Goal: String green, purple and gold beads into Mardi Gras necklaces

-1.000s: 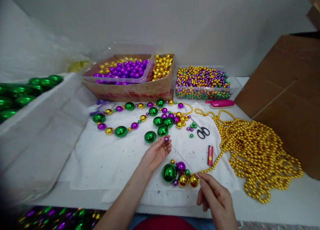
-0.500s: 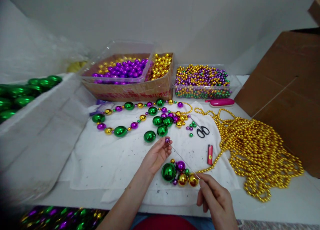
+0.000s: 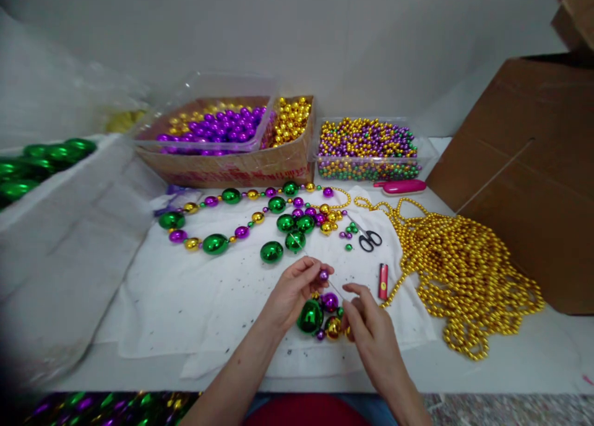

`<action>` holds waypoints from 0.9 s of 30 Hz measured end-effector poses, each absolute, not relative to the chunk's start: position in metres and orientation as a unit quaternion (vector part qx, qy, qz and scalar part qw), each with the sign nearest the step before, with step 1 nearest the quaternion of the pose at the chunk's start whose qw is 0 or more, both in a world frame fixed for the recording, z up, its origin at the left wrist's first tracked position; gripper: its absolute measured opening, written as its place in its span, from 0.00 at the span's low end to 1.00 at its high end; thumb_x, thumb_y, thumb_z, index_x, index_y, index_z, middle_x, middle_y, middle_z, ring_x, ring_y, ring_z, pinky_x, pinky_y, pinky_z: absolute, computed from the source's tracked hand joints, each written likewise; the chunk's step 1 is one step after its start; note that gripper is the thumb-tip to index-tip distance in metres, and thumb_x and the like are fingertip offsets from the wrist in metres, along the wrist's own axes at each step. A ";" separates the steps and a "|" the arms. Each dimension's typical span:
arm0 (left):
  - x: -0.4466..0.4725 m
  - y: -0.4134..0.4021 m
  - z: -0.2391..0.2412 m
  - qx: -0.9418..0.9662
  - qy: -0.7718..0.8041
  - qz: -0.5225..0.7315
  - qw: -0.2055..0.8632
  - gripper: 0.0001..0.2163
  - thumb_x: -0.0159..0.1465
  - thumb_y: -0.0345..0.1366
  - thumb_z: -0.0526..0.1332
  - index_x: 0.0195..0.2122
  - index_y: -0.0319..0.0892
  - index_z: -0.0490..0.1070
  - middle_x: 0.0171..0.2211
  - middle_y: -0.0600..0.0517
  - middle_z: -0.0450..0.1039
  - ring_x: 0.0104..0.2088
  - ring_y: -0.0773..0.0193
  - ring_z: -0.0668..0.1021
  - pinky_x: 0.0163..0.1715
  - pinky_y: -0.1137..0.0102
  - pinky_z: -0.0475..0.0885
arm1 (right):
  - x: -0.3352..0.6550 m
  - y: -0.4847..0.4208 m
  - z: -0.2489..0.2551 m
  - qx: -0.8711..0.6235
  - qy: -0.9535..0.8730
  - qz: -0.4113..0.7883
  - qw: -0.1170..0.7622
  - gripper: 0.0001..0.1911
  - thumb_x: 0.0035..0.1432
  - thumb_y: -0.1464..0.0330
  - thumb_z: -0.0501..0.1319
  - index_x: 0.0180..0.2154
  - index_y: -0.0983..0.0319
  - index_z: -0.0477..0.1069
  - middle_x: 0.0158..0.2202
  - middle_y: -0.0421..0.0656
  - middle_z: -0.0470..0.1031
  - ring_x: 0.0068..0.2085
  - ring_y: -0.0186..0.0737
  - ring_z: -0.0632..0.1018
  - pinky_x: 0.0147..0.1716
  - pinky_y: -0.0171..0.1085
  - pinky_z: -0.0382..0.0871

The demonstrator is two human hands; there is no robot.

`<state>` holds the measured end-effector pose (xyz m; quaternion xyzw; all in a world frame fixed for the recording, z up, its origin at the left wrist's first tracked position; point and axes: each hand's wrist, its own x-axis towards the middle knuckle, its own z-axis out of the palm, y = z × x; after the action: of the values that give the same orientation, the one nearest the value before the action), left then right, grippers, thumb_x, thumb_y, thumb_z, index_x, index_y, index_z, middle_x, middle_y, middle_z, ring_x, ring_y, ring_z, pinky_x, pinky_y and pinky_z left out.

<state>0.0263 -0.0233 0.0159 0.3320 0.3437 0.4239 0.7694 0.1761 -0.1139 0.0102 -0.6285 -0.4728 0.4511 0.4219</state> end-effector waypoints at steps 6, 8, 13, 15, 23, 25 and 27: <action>0.036 -0.011 0.060 0.520 0.342 0.461 0.633 0.05 0.58 0.35 0.63 0.29 0.40 0.75 0.38 0.50 0.75 0.19 0.77 0.65 0.17 0.78 0.60 | 0.195 -0.085 0.064 -0.606 -0.588 0.282 0.456 0.18 0.60 0.62 0.58 0.52 0.54 0.69 0.50 0.46 0.71 0.50 0.47 0.71 0.42 0.41 0.67; 0.041 -0.007 0.074 0.559 0.318 0.483 0.594 0.04 0.58 0.34 0.63 0.29 0.40 0.75 0.36 0.52 0.73 0.21 0.76 0.66 0.18 0.78 0.61 | 0.190 -0.075 0.079 -0.566 -0.581 0.335 0.480 0.18 0.60 0.62 0.58 0.52 0.54 0.69 0.47 0.45 0.73 0.45 0.43 0.73 0.36 0.38 0.68; 0.036 0.001 0.097 0.578 0.289 0.542 0.538 0.04 0.59 0.34 0.62 0.29 0.42 0.74 0.35 0.53 0.70 0.23 0.76 0.67 0.20 0.78 0.63 | 0.179 -0.050 0.082 -0.502 -0.570 0.465 0.455 0.10 0.59 0.64 0.60 0.40 0.59 0.76 0.26 0.38 0.72 0.26 0.32 0.71 0.22 0.31 0.61; 0.028 0.004 0.098 0.571 0.287 0.554 0.533 0.04 0.61 0.35 0.61 0.32 0.42 0.74 0.36 0.53 0.71 0.23 0.75 0.68 0.21 0.77 0.63 | 0.178 -0.042 0.079 -0.477 -0.560 0.509 0.447 0.10 0.58 0.63 0.60 0.37 0.60 0.77 0.20 0.36 0.67 0.22 0.30 0.68 0.21 0.31 0.59; 0.022 0.000 0.049 0.715 0.263 0.302 0.572 0.12 0.56 0.36 0.66 0.42 0.43 0.74 0.42 0.49 0.73 0.41 0.61 0.74 0.41 0.69 0.68 | 0.164 -0.028 0.124 -0.354 -0.483 0.565 0.568 0.09 0.59 0.63 0.60 0.38 0.58 0.76 0.19 0.34 0.64 0.19 0.27 0.63 0.17 0.29 0.50; 0.021 0.000 0.039 0.722 0.290 0.273 0.566 0.09 0.59 0.40 0.63 0.35 0.41 0.74 0.34 0.51 0.73 0.34 0.64 0.74 0.35 0.71 0.67 | 0.164 -0.025 0.133 -0.344 -0.480 0.559 0.581 0.09 0.59 0.62 0.60 0.38 0.59 0.76 0.19 0.35 0.65 0.21 0.27 0.64 0.18 0.29 0.52; 0.016 0.003 0.032 0.691 0.332 0.266 0.584 0.11 0.61 0.44 0.60 0.31 0.39 0.71 0.27 0.53 0.70 0.27 0.68 0.72 0.27 0.73 0.66 | 0.169 -0.021 0.131 -0.345 -0.463 0.546 0.608 0.09 0.59 0.62 0.61 0.37 0.59 0.76 0.20 0.36 0.66 0.21 0.28 0.64 0.17 0.28 0.52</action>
<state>0.0158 0.0025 0.0323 0.6910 0.3323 0.2661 0.5842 0.1693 -0.0214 0.1307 -0.3447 -0.4628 0.5455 0.6078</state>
